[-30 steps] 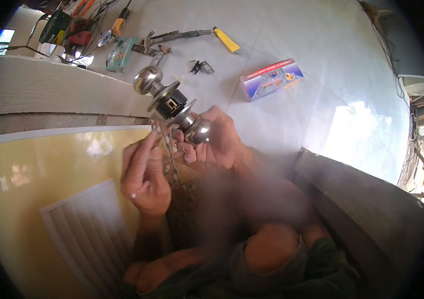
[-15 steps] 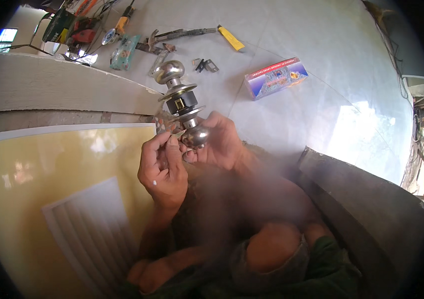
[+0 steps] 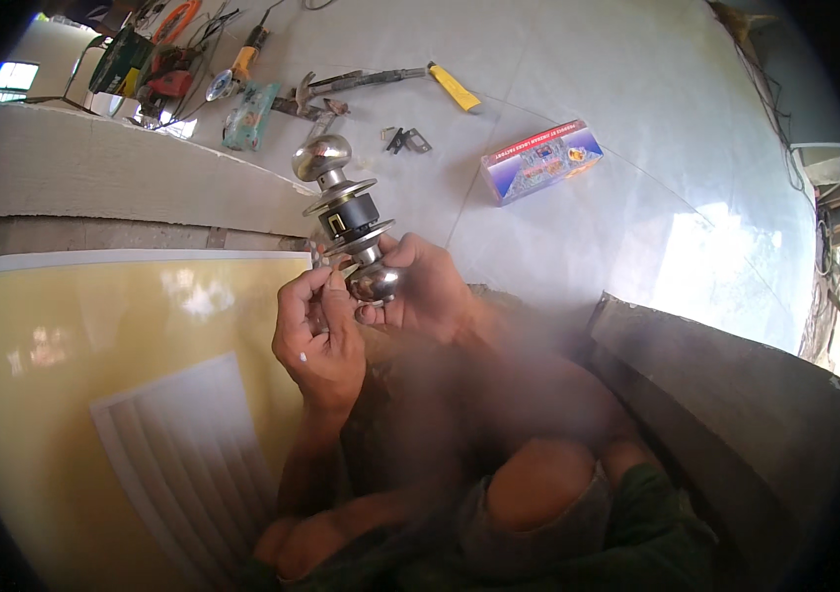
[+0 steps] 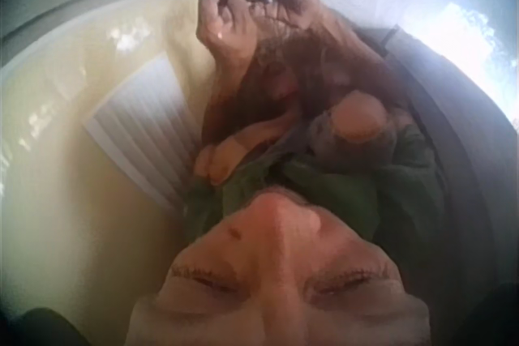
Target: The person sits on the floor and assembles a door knob by attaching two knobs to a central spindle and inserting a key. They then open a small plastic case to retrieve a small item and place it into the door knob assembly.
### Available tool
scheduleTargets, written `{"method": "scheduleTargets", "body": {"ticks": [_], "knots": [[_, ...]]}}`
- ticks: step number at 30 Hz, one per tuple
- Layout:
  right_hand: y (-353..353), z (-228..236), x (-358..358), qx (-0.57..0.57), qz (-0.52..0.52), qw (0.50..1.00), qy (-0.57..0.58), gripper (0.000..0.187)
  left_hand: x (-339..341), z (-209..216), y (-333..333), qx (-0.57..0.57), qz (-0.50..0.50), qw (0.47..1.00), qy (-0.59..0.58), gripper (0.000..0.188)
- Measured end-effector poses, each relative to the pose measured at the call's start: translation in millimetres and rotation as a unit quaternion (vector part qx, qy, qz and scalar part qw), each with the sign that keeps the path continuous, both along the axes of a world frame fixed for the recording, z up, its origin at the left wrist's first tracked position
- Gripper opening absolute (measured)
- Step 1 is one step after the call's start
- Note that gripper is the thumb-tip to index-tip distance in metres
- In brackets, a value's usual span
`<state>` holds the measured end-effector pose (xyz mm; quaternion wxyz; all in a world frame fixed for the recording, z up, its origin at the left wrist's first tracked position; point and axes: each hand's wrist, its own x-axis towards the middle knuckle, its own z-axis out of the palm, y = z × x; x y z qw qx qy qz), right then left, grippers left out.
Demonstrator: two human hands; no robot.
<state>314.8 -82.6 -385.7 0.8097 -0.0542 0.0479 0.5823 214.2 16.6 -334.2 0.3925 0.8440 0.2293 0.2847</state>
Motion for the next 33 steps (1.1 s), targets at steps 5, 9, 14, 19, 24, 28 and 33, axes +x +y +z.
{"method": "scheduleTargets", "body": {"ticks": [5,9,14,19,24,28,33], "knots": [[0,15,-1,-0.048,-0.016,0.998,-0.034,0.054,1,-6,4,0.058,-0.022,0.998,-0.002,0.015],[0,4,-4,-0.097,-0.015,0.993,-0.065,0.048,1,-4,4,0.099,-0.04,0.994,-0.004,0.017],[-5,-15,-2,-0.136,-0.001,0.988,-0.078,0.043,6,-16,8,0.111,-0.075,0.99,0.036,0.018],[-8,-52,1,-0.253,-0.031,0.957,-0.139,0.026,11,-70,15,-0.013,-0.092,0.992,0.08,0.013],[-12,-80,5,-0.355,-0.05,0.929,-0.093,0.025,24,-119,12,-0.113,-0.107,0.978,0.136,0.014],[-30,-117,16,-0.356,-0.025,0.932,-0.062,0.034,43,-125,7,-0.26,-0.122,0.935,0.206,0.015],[-41,-158,13,-0.369,-0.021,0.928,-0.053,0.038,49,-175,6,-0.244,-0.13,0.934,0.225,0.014]]}}
